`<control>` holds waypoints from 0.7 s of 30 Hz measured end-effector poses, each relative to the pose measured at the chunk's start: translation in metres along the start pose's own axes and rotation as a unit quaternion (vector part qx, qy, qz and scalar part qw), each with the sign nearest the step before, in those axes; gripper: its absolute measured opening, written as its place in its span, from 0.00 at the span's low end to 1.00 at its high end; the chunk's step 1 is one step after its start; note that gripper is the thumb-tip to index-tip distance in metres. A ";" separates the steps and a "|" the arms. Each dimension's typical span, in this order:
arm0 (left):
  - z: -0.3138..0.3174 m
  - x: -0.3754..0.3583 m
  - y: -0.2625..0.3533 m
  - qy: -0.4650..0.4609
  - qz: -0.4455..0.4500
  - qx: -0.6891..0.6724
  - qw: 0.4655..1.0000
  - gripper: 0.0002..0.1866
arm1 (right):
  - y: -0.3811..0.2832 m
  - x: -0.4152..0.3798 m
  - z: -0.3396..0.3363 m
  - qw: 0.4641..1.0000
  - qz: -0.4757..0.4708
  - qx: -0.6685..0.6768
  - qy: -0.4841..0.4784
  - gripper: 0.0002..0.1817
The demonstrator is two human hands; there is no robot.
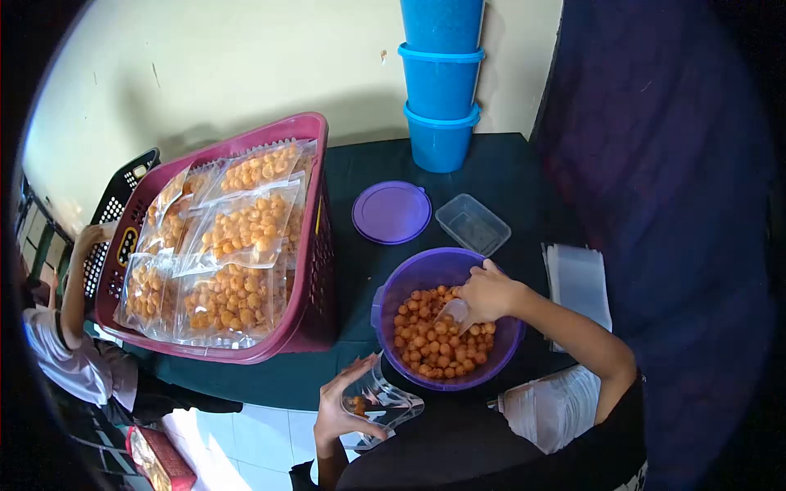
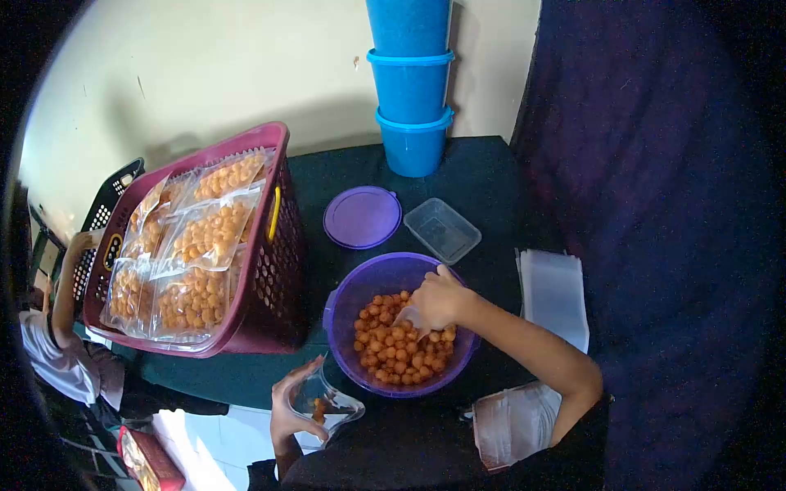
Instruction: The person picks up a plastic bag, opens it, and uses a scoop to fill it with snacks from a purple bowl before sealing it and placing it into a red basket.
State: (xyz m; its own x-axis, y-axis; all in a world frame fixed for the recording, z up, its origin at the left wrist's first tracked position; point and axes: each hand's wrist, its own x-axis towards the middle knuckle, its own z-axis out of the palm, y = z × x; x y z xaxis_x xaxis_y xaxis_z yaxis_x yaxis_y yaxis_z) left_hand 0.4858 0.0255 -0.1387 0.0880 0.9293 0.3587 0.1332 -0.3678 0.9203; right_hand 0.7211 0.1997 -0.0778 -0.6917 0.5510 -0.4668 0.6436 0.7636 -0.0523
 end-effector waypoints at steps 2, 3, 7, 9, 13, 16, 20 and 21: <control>0.000 0.002 -0.002 -0.006 -0.005 0.013 1.000 0.51 | -0.002 0.008 0.007 0.999 -0.001 0.022 -0.041 0.14; 0.000 0.004 -0.003 -0.012 -0.005 0.025 1.000 0.51 | -0.001 0.014 0.012 0.996 0.001 0.041 -0.079 0.13; 0.002 0.009 -0.006 -0.023 0.006 0.045 0.999 0.51 | 0.002 0.031 0.044 0.990 -0.021 0.129 -0.049 0.13; 0.002 0.008 -0.010 -0.004 0.001 0.021 1.000 0.52 | 0.008 0.036 0.042 0.979 -0.039 0.161 -0.118 0.13; -0.003 0.009 -0.001 0.056 0.014 0.020 0.998 0.54 | 0.018 0.031 0.031 0.975 -0.059 0.199 -0.076 0.15; -0.006 0.013 0.005 0.070 0.064 0.053 0.994 0.55 | 0.026 0.034 0.026 0.959 -0.015 0.263 -0.109 0.16; 0.004 0.015 0.009 0.113 0.064 0.022 0.991 0.55 | 0.030 0.029 0.019 0.956 -0.082 0.280 -0.020 0.15; 0.004 0.018 0.011 0.121 0.059 0.030 0.990 0.55 | 0.030 0.026 0.014 0.952 -0.085 0.293 -0.005 0.14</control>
State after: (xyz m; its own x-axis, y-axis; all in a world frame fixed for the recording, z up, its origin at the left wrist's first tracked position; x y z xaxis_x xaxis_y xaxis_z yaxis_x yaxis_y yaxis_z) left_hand 0.4930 0.0378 -0.1230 -0.1314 0.8581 0.4964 0.1949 -0.4686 0.8616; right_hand 0.7272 0.2317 -0.1040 -0.8008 0.4309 -0.4159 0.5971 0.5213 -0.6097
